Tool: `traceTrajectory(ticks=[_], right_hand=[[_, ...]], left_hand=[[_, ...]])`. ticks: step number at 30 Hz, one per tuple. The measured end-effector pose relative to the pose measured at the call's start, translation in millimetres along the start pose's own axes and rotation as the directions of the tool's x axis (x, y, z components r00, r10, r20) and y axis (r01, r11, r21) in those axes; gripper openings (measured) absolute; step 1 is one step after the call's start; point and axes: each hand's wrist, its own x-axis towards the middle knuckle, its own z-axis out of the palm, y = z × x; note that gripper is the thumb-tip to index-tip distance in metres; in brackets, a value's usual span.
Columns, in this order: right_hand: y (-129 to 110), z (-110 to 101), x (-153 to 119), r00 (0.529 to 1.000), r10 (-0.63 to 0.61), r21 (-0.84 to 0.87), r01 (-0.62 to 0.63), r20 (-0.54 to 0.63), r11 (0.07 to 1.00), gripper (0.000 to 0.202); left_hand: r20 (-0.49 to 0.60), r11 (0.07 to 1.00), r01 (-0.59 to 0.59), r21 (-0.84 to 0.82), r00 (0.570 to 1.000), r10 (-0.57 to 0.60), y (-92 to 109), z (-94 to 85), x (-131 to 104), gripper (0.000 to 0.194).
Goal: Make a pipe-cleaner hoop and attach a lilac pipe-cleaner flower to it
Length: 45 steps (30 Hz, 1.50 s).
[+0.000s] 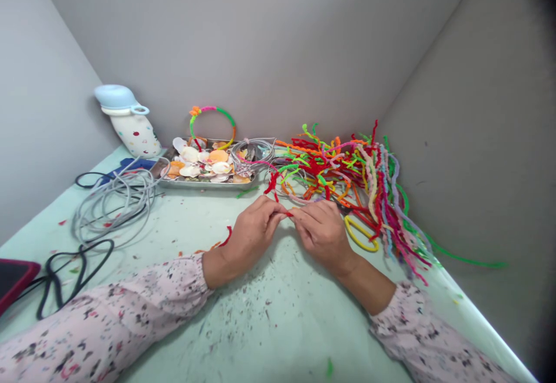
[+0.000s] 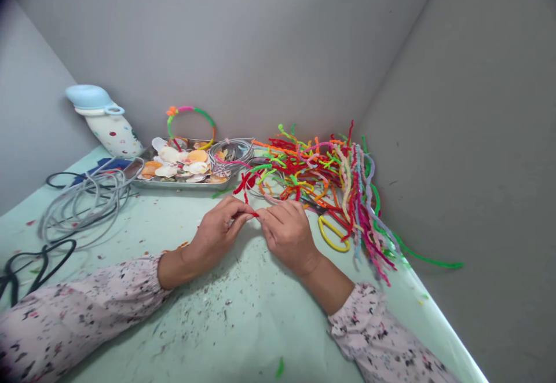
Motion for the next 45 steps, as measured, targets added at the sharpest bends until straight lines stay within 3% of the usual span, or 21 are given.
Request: traceTrajectory(ticks=[8, 13, 17, 20, 23, 26, 28, 32, 35, 39, 42, 45], right_hand=[[-0.4, 0.1, -0.5, 1.000, -0.009, 0.002, 0.009, -0.007, 1.000, 0.017], [0.5, 1.2, -0.2, 0.998, 0.048, 0.023, -0.048, -0.032, 0.999, 0.018], [3.9, 1.5, -0.9, 0.983, 0.153, 0.064, -0.147, -0.102, 0.987, 0.019], [5.1, 1.5, -0.7, 0.980, 0.169, 0.112, -0.157, -0.108, 0.981, 0.020], [4.6, 1.9, 0.5, 0.990, 0.124, 0.154, -0.113, -0.063, 0.982, 0.018], [3.7, 2.1, 1.7, 0.998, 0.059, 0.202, -0.053, -0.025, 0.978, 0.017], [3.1, 2.0, 2.2, 0.999, 0.031, 0.221, -0.027, -0.012, 0.975, 0.018], [1.8, 2.0, 2.6, 0.999, 0.024, 0.210, -0.019, -0.022, 0.977, 0.019], [2.0, 2.0, 2.1, 0.997, 0.054, 0.198, -0.044, -0.049, 0.979, 0.018], [5.3, 1.9, 1.4, 0.985, 0.142, 0.169, -0.124, -0.099, 0.978, 0.017], [7.4, 2.1, 1.8, 0.980, 0.163, 0.161, -0.144, -0.111, 0.976, 0.017], [7.4, 2.3, 2.1, 0.984, 0.145, 0.164, -0.128, -0.101, 0.978, 0.017]], left_hand=[[0.013, 0.999, -0.025, 0.025, 1.000, 0.025, 0.4, -0.5, 0.9, 0.016], [-0.038, 0.998, -0.016, -0.064, 0.999, 0.013, 1.9, 0.1, -0.6, 0.011], [-0.096, 0.972, 0.103, -0.210, 0.987, -0.126, 0.9, 0.5, -1.0, 0.016], [-0.003, 0.868, 0.256, -0.425, 0.959, -0.285, -3.7, 0.6, 2.7, 0.022], [0.133, 0.694, 0.367, -0.619, 0.921, -0.367, -9.0, 1.3, 8.6, 0.032], [0.207, 0.516, 0.436, -0.737, 0.872, -0.443, -10.9, 2.5, 12.8, 0.037], [0.220, 0.454, 0.450, -0.769, 0.853, -0.474, -10.0, 2.9, 14.0, 0.033], [0.164, 0.494, 0.421, -0.761, 0.861, -0.482, -7.8, 1.9, 14.5, 0.021], [0.122, 0.510, 0.379, -0.772, 0.876, -0.467, -9.0, 0.7, 15.1, 0.022], [0.070, 0.502, 0.361, -0.786, 0.859, -0.508, -13.4, -0.4, 16.2, 0.030], [-0.034, 0.622, 0.350, -0.701, 0.854, -0.520, -14.5, -1.7, 14.7, 0.030], [-0.116, 0.806, 0.289, -0.517, 0.909, -0.401, -12.1, -3.0, 10.3, 0.032]])
